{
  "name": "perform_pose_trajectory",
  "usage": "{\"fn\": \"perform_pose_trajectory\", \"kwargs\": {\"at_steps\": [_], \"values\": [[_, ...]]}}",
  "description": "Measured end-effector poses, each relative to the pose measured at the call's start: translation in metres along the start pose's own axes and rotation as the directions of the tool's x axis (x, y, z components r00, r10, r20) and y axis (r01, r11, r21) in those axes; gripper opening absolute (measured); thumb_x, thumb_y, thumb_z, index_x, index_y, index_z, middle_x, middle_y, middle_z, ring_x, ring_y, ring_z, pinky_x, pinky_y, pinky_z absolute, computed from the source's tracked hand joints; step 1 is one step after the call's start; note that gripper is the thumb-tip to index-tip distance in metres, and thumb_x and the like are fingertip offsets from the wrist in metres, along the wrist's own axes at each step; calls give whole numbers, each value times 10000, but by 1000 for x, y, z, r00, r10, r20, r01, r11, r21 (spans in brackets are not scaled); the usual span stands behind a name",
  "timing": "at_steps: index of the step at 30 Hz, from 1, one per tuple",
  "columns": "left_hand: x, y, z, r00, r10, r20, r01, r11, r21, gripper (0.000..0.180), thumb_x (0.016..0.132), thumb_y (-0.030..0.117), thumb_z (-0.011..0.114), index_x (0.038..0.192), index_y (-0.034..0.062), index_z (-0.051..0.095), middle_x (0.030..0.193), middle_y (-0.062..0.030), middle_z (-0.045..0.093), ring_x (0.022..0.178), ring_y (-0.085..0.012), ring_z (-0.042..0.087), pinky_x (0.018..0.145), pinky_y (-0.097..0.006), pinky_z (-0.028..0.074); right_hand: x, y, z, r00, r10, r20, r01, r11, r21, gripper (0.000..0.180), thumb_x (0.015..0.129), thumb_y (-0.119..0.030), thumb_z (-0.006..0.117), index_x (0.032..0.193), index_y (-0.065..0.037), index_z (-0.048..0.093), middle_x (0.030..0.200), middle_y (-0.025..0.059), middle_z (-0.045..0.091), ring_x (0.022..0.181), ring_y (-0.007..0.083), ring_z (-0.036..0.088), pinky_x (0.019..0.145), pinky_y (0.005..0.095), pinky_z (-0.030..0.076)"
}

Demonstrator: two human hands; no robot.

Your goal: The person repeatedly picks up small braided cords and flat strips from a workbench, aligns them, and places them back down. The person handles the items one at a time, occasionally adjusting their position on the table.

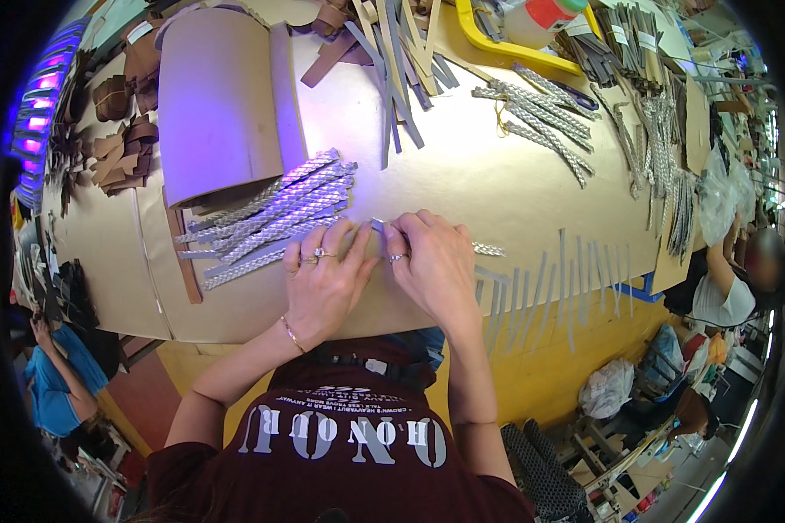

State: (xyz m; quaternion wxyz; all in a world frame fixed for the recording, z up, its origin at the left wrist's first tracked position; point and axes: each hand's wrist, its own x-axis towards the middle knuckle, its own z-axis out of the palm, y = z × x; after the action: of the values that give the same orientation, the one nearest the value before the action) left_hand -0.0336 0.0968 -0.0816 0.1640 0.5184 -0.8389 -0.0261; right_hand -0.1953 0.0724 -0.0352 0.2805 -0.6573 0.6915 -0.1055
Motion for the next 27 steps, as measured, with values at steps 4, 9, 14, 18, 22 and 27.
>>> {"fn": "perform_pose_trajectory", "kwargs": {"at_steps": [4, 9, 14, 18, 22, 27], "values": [[0, -1, 0, 1000, -8, 9, 8, 1000, -25, 437, 809, 331, 746, 1198, 142, 679, 1209, 5, 569, 1093, -201, 497, 926, -397, 303, 1, 1, 1, 1000, -9, -21, 9, 1000, 13, 172, 933, -198, 615, 897, -46, 687, 776, 91, 630, 732, 288, 599, 720, 396, 387], [1, 0, -3, 999, -11, 44, 12, 1000, -27, 443, 815, 326, 743, 1213, 144, 676, 1225, 3, 570, 1094, -203, 496, 928, -399, 299, 2, 1, -1, 1000, 8, 9, -8, 1000, 15, 182, 935, -203, 598, 895, -51, 690, 802, 91, 653, 767, 288, 616, 737, 409, 396], [3, 1, -6, 999, -25, 30, 27, 998, -60, 464, 814, 324, 744, 1236, 150, 663, 1223, -3, 572, 1082, -203, 505, 922, -394, 303, 2, 0, 0, 1000, -3, -14, 3, 1000, 11, 210, 938, -222, 570, 871, -63, 690, 808, 95, 661, 808, 293, 630, 750, 431, 409], [5, 5, -4, 1000, -23, 22, 24, 999, -48, 467, 816, 324, 738, 1245, 158, 658, 1222, -5, 571, 1074, -191, 510, 917, -384, 307, 2, 0, 1, 1000, 4, -17, -4, 1000, -17, 178, 930, -212, 606, 881, -62, 687, 817, 85, 670, 778, 290, 631, 733, 402, 397], [5, 9, 1, 999, 26, 30, -29, 993, 113, 465, 826, 334, 715, 1246, 145, 658, 1219, -3, 573, 1067, -179, 510, 912, -375, 305, -1, 3, 4, 997, -15, -77, 10, 998, -66, 184, 928, -227, 622, 875, -65, 689, 780, 89, 671, 715, 300, 633, 683, 409, 422], [2, 14, -1, 981, 152, 117, -184, 916, 357, 502, 831, 352, 697, 1257, 89, 651, 1217, -6, 574, 1078, -174, 503, 916, -358, 294, -12, 20, -9, 990, 141, -25, -140, 989, 41, 206, 915, -249, 671, 861, -52, 690, 660, 97, 663, 535, 280, 597, 543, 374, 436]]}}
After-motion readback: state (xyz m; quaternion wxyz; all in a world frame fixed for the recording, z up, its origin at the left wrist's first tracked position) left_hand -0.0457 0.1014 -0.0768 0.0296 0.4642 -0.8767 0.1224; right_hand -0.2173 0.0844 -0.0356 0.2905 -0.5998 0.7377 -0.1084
